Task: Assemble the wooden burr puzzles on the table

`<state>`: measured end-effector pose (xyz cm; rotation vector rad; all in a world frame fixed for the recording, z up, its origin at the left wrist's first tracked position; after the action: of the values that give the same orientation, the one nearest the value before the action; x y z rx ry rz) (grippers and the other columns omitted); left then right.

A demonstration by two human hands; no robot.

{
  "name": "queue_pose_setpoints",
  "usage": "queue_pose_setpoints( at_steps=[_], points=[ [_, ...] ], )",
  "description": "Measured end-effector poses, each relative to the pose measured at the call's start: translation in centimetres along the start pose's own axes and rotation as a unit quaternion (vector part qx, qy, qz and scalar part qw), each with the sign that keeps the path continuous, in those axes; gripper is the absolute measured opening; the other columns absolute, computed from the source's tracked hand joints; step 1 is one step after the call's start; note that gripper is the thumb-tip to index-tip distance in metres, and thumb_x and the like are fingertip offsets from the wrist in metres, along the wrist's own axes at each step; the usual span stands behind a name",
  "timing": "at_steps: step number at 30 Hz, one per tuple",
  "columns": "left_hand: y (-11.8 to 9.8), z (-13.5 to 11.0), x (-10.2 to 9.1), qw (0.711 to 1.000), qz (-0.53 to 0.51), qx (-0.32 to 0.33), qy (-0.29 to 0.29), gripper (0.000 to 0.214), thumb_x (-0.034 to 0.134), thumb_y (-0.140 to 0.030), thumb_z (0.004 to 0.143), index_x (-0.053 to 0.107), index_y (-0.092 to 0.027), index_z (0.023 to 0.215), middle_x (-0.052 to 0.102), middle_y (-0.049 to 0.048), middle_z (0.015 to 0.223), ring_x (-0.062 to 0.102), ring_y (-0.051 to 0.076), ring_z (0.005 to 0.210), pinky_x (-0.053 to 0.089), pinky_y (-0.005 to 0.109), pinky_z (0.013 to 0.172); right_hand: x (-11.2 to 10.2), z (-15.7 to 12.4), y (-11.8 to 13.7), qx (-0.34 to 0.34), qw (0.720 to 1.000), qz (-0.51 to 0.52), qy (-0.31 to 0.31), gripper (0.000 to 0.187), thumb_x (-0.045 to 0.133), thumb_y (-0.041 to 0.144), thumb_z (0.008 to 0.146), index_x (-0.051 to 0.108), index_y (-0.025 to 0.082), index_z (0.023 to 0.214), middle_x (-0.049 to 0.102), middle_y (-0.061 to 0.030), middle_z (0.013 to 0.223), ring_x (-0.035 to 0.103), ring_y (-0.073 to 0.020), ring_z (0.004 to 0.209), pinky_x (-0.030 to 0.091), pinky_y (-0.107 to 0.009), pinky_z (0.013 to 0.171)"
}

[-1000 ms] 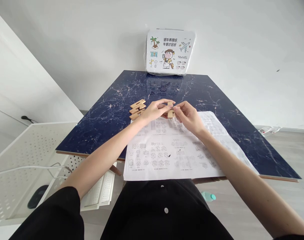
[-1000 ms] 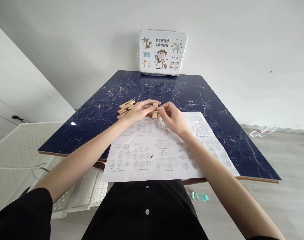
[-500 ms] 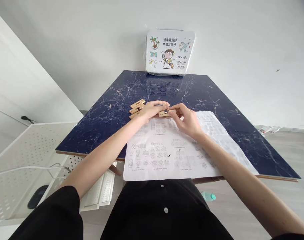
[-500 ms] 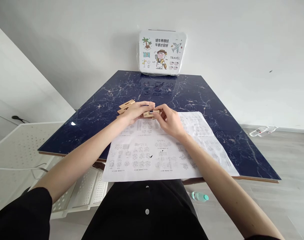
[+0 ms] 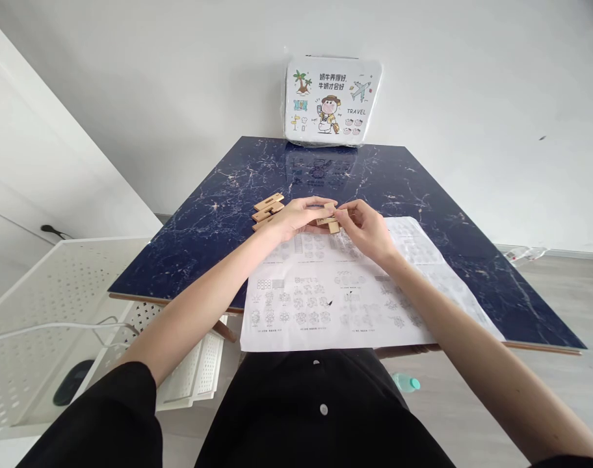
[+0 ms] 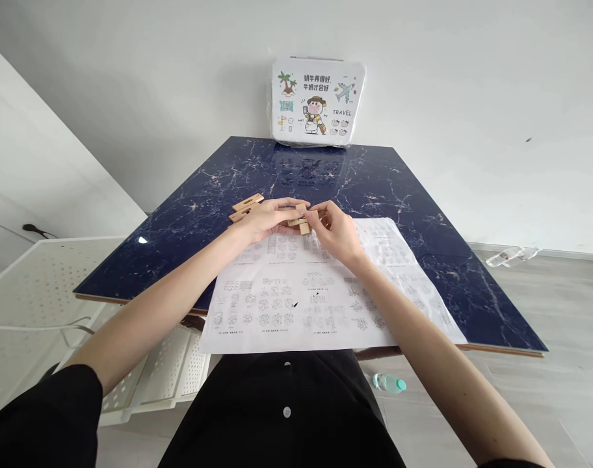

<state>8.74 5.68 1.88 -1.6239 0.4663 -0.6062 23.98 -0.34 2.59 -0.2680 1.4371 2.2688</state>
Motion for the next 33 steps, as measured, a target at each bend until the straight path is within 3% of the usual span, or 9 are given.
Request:
queue_pose_setpoints(
  at_steps=[10, 16, 25, 29, 31, 33],
  points=[
    [-0.5, 0.3, -0.4, 0.997, 0.058, 0.040, 0.011, 0.034, 0.090, -0.027, 0.088, 0.081, -0.017, 0.118, 0.081, 0.0147, 0.122, 0.078, 0.024, 0.109, 0.061, 0.046, 0.103, -0.1, -0.1, -0.5, 0.011, 1.000, 0.024, 0.004, 0.035, 0.069, 0.059, 0.101, 0.063, 0.024, 0.099, 0.072, -0.0038, 0.081, 0.063, -0.0173, 0.068, 0.043, -0.033, 0.061],
    [-0.9, 0.2, -0.5, 0.993, 0.100, 0.064, 0.003, 0.041, 0.093, -0.026, 0.083, 0.080, -0.016, 0.122, 0.081, 0.0120, 0.112, 0.076, 0.023, 0.108, 0.059, 0.045, 0.104, -0.1, 0.0, -0.7, 0.019, 0.999, 0.046, 0.008, 0.032, 0.068, 0.055, 0.102, 0.062, 0.024, 0.099, 0.070, -0.0040, 0.081, 0.063, -0.0173, 0.069, 0.042, -0.034, 0.060],
    [0.0, 0.6, -0.8, 0.996, 0.084, 0.013, -0.013, 0.026, 0.089, -0.034, 0.087, 0.085, -0.019, 0.107, 0.082, 0.0111, 0.115, 0.074, 0.019, 0.100, 0.057, 0.037, 0.096, 0.1, -0.7, 2.0, -0.072, 0.996, -0.042, 0.027, 0.028, 0.060, 0.055, 0.107, 0.057, 0.028, 0.102, 0.067, -0.0012, 0.076, 0.059, -0.0182, 0.066, 0.044, -0.038, 0.065],
    [0.3, 0.7, -1.2, 0.994, 0.109, 0.007, -0.017, 0.022, 0.086, -0.038, 0.090, 0.086, -0.022, 0.105, 0.082, 0.0102, 0.116, 0.075, 0.021, 0.103, 0.059, 0.036, 0.093, 0.5, -1.0, 2.9, -0.081, 0.995, -0.018, 0.057, 0.031, 0.059, 0.059, 0.107, 0.059, 0.028, 0.106, 0.069, -0.0030, 0.081, 0.063, -0.0200, 0.071, 0.046, -0.039, 0.068],
    [0.3, 0.6, -1.3, 0.994, 0.105, 0.007, -0.024, 0.019, 0.085, -0.035, 0.092, 0.086, -0.021, 0.105, 0.082, 0.0103, 0.116, 0.076, 0.022, 0.104, 0.060, 0.037, 0.094, 0.2, -0.9, 2.9, -0.074, 0.996, 0.011, 0.045, 0.034, 0.059, 0.062, 0.106, 0.059, 0.028, 0.106, 0.068, -0.0036, 0.084, 0.063, -0.0201, 0.073, 0.047, -0.038, 0.067],
    [0.3, 0.5, -1.1, 0.997, 0.076, 0.003, -0.019, 0.018, 0.083, -0.032, 0.094, 0.085, -0.019, 0.107, 0.082, 0.0114, 0.116, 0.078, 0.022, 0.102, 0.062, 0.040, 0.096, -0.8, -0.5, 2.4, -0.059, 0.997, 0.050, -0.006, 0.036, 0.059, 0.064, 0.105, 0.057, 0.028, 0.103, 0.064, -0.0027, 0.082, 0.058, -0.0186, 0.068, 0.044, -0.037, 0.063]
  ],
)
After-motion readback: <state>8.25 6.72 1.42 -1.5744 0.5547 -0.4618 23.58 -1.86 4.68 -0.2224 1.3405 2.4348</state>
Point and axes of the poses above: each hand's wrist, its own z-axis towards the middle knuckle, its own x-axis out of the palm, y = z × x, the point moved 8 cm from there along z, towards the middle knuckle
